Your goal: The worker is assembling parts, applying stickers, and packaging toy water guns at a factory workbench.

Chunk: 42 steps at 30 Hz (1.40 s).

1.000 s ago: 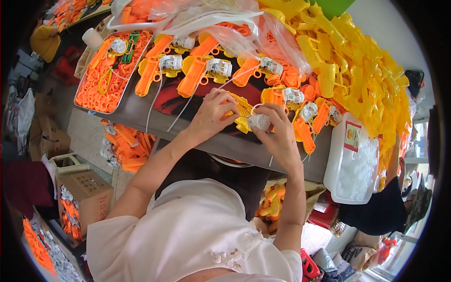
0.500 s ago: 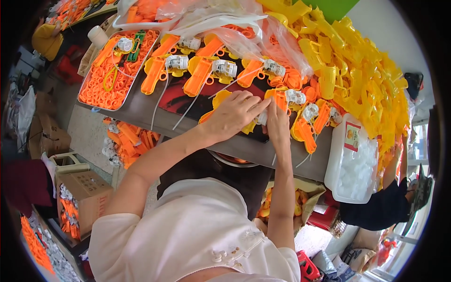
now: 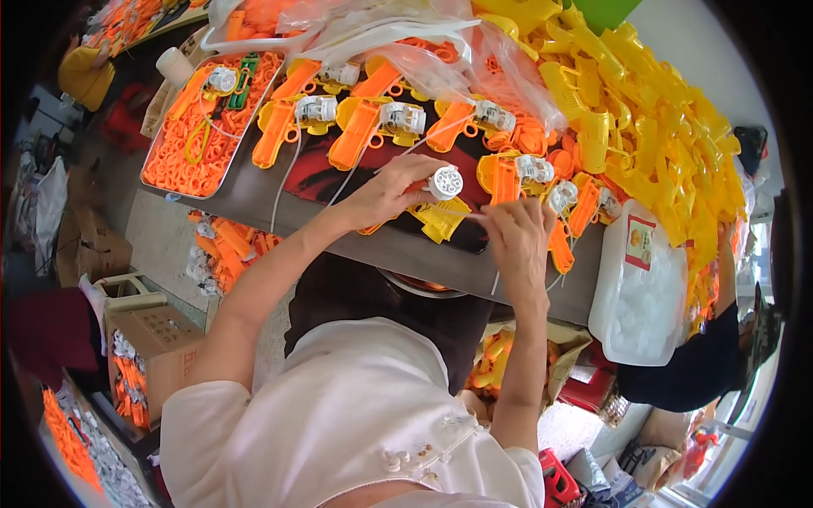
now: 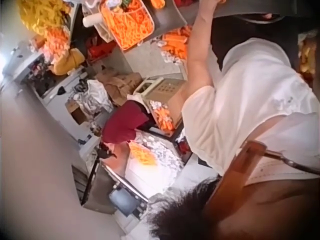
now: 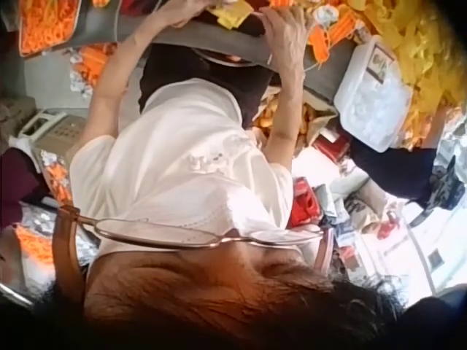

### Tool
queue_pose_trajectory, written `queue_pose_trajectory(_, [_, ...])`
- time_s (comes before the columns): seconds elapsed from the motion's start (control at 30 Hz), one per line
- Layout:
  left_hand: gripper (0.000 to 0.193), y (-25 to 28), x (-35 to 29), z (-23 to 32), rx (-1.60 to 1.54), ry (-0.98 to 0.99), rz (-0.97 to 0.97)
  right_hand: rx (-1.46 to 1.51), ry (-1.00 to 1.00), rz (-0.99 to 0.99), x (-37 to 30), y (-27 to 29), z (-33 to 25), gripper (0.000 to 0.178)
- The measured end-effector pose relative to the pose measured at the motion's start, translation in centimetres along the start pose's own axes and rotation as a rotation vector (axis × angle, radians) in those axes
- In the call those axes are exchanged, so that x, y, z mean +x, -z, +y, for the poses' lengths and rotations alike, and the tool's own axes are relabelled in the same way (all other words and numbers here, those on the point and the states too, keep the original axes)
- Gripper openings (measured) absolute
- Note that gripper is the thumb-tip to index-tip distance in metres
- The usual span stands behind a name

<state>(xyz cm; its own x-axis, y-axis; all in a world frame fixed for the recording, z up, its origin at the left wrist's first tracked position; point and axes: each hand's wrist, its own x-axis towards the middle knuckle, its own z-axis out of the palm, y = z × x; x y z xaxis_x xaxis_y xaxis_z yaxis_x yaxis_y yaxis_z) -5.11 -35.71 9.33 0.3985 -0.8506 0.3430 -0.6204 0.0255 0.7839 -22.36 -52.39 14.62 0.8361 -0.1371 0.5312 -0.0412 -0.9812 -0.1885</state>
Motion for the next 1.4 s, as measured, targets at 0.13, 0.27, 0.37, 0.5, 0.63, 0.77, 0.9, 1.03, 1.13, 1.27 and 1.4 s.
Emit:
queue_pose_trajectory(0.13, [0.046, 0.2, 0.1, 0.2, 0.046, -0.079, -0.044, 0.223, 0.200, -0.439, -2.7, 0.7, -5.2, 0.004])
queue_pose_trajectory(0.27, [0.047, 0.4, 0.1, 0.8, 0.112, -0.159, -0.074, 0.598, 0.054, -0.587, -4.1, 0.1, -5.4, 0.007])
queue_pose_trajectory(0.37, [0.048, 0.6, 0.0, 0.7, 0.145, -0.177, -0.066, 0.018, -0.213, -0.094, -2.6, -1.8, -4.8, 0.080])
queue_pose_trajectory(0.5, [0.047, 0.6, 0.1, 0.9, 0.085, -0.146, -0.075, 0.043, -0.165, -0.136, -2.5, -4.9, -3.8, 0.088])
queue_pose_trajectory(0.63, [0.050, 1.1, 0.0, 1.1, -0.130, -0.035, 0.087, 0.256, -0.226, -0.020, -1.1, -3.9, -4.2, 0.085])
queue_pose_trajectory(0.77, [0.051, 2.4, 0.0, 0.6, -0.139, 0.050, 0.064, 0.592, -0.378, -0.031, 0.5, -3.0, -4.4, 0.088])
queue_pose_trajectory(0.9, [0.048, 3.2, 1.3, 1.0, -0.007, -0.149, -0.009, 0.649, -0.393, -0.049, 1.3, -2.5, -4.1, 0.086])
queue_pose_trajectory(1.03, [0.047, 4.1, 2.2, 1.1, 0.060, -0.164, -0.114, 0.625, -0.357, -0.030, 1.4, -2.5, -3.5, 0.084])
queue_pose_trajectory(1.13, [0.045, 4.3, 2.7, 1.2, 0.112, -0.219, -0.120, 0.756, -0.469, -0.107, 1.9, -1.9, -3.6, 0.084])
queue_pose_trajectory(1.27, [0.042, 4.3, 3.3, 2.4, 0.121, -0.168, -0.190, 0.720, -0.476, -0.103, 2.1, -2.0, -3.4, 0.084])
queue_pose_trajectory(1.4, [0.041, 4.1, 3.1, 2.2, 0.131, -0.116, -0.173, 0.684, -0.426, -0.069, 2.2, -2.1, -3.3, 0.083])
